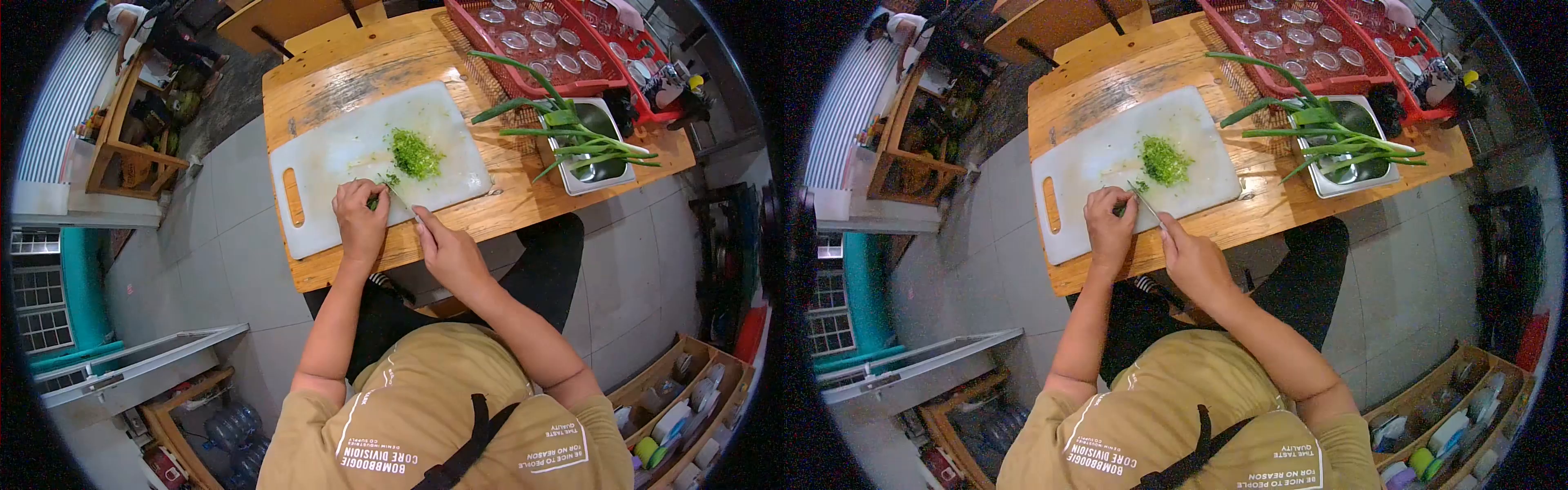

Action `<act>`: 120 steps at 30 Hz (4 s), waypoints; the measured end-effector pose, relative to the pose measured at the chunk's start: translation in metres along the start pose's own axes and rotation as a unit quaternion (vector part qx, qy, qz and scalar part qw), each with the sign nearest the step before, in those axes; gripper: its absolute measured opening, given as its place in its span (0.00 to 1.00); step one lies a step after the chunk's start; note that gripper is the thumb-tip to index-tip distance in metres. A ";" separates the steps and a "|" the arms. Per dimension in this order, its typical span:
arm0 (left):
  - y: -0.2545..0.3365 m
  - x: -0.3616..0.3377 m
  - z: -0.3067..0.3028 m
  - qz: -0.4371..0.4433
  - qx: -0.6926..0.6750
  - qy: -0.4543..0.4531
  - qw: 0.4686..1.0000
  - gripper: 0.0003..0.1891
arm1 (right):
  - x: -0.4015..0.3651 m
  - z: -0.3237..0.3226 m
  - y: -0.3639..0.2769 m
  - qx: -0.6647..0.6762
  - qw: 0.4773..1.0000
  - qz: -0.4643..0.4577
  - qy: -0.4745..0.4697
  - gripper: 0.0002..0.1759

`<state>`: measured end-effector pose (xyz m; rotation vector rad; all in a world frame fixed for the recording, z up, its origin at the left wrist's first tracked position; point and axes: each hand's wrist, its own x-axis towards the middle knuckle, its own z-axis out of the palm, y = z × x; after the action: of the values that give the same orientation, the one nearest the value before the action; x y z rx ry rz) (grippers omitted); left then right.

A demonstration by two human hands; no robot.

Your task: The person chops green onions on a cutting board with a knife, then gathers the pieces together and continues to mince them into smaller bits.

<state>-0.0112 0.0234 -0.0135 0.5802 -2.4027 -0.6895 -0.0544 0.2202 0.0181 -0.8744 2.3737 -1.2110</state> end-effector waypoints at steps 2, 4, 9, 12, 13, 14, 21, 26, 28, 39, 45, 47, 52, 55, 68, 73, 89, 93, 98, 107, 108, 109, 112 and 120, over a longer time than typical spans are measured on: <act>0.001 0.001 -0.001 -0.006 0.008 -0.001 1.000 0.04 | 0.007 0.003 0.004 0.025 0.999 -0.016 0.024 0.21; -0.002 0.001 0.000 -0.003 0.009 0.010 1.000 0.04 | 0.003 0.002 0.006 0.047 0.998 -0.014 0.028 0.20; -0.004 -0.002 0.004 0.007 0.011 0.014 1.000 0.04 | -0.006 -0.013 -0.003 0.088 0.996 0.027 0.009 0.19; -0.005 -0.002 0.005 0.012 0.020 0.027 0.999 0.05 | -0.008 -0.012 -0.003 0.096 0.995 0.033 -0.019 0.21; -0.005 -0.003 0.005 0.010 0.015 0.025 1.000 0.04 | -0.009 -0.012 -0.004 0.096 0.995 0.032 -0.019 0.22; -0.005 -0.003 0.005 0.008 0.010 0.022 1.000 0.04 | -0.009 -0.012 -0.004 0.096 0.995 0.030 -0.020 0.22; -0.006 -0.003 0.005 0.003 0.011 0.008 1.000 0.04 | 0.002 0.003 0.007 0.050 0.999 -0.011 0.007 0.20; -0.003 -0.004 0.002 0.046 0.024 0.031 0.998 0.05 | -0.012 -0.004 -0.001 0.000 1.000 0.004 0.001 0.19; -0.001 -0.005 0.000 0.051 0.035 0.028 0.998 0.05 | -0.006 0.002 0.000 -0.026 1.000 -0.009 0.000 0.21; -0.002 -0.003 -0.007 0.068 0.028 -0.009 0.997 0.06 | -0.005 -0.013 -0.001 0.067 0.997 0.017 0.023 0.20; -0.002 -0.004 -0.005 0.032 0.014 -0.005 0.999 0.06 | -0.007 -0.010 -0.004 0.093 0.995 0.018 -0.004 0.19; -0.003 -0.005 -0.005 0.038 0.025 0.004 0.999 0.06 | -0.007 -0.009 -0.006 0.080 0.997 0.015 -0.004 0.20; -0.003 -0.006 -0.003 0.032 0.025 0.009 0.999 0.05 | -0.008 -0.005 0.000 0.063 0.998 0.016 -0.013 0.21; -0.003 -0.006 -0.002 0.020 0.017 0.010 1.000 0.05 | -0.009 -0.008 -0.003 0.027 0.999 0.023 -0.027 0.21; -0.007 -0.003 -0.003 -0.005 0.027 -0.007 1.000 0.04 | -0.012 0.001 0.001 -0.038 0.999 -0.023 0.017 0.21; -0.007 0.000 -0.006 -0.012 0.020 -0.020 1.000 0.05 | 0.000 0.003 0.004 -0.017 0.998 -0.047 0.034 0.21; -0.006 -0.002 -0.007 -0.023 0.005 -0.021 1.000 0.05 | -0.009 0.001 -0.001 0.045 0.999 0.003 0.003 0.21; -0.002 -0.001 -0.007 -0.029 0.005 -0.018 0.999 0.05 | -0.009 0.001 -0.003 -0.001 1.000 -0.003 0.003 0.20; -0.006 0.001 -0.007 -0.033 0.017 -0.036 0.999 0.05 | -0.001 0.010 -0.002 -0.034 0.999 -0.026 0.013 0.21; -0.002 -0.002 -0.004 -0.075 0.008 -0.011 0.997 0.04 | -0.015 0.004 0.004 -0.030 0.999 -0.015 -0.004 0.22; -0.004 -0.002 -0.004 -0.074 0.009 -0.009 0.997 0.04 | -0.014 0.002 0.002 -0.030 0.999 -0.018 -0.003 0.22; -0.005 -0.002 -0.003 -0.047 0.031 -0.010 0.998 0.04 | -0.016 0.000 0.001 -0.020 1.000 -0.013 0.000 0.22; -0.005 -0.003 -0.005 -0.019 0.049 -0.013 0.999 0.04 | -0.015 0.003 0.003 0.006 1.000 -0.009 0.009 0.21; -0.003 -0.003 -0.005 -0.017 0.032 -0.006 0.999 0.04 | -0.001 0.003 -0.003 0.056 0.998 0.000 0.022 0.19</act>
<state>-0.0050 0.0204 -0.0129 0.6467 -2.4390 -0.6335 -0.0510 0.2174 0.0189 -0.8198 2.3142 -1.3630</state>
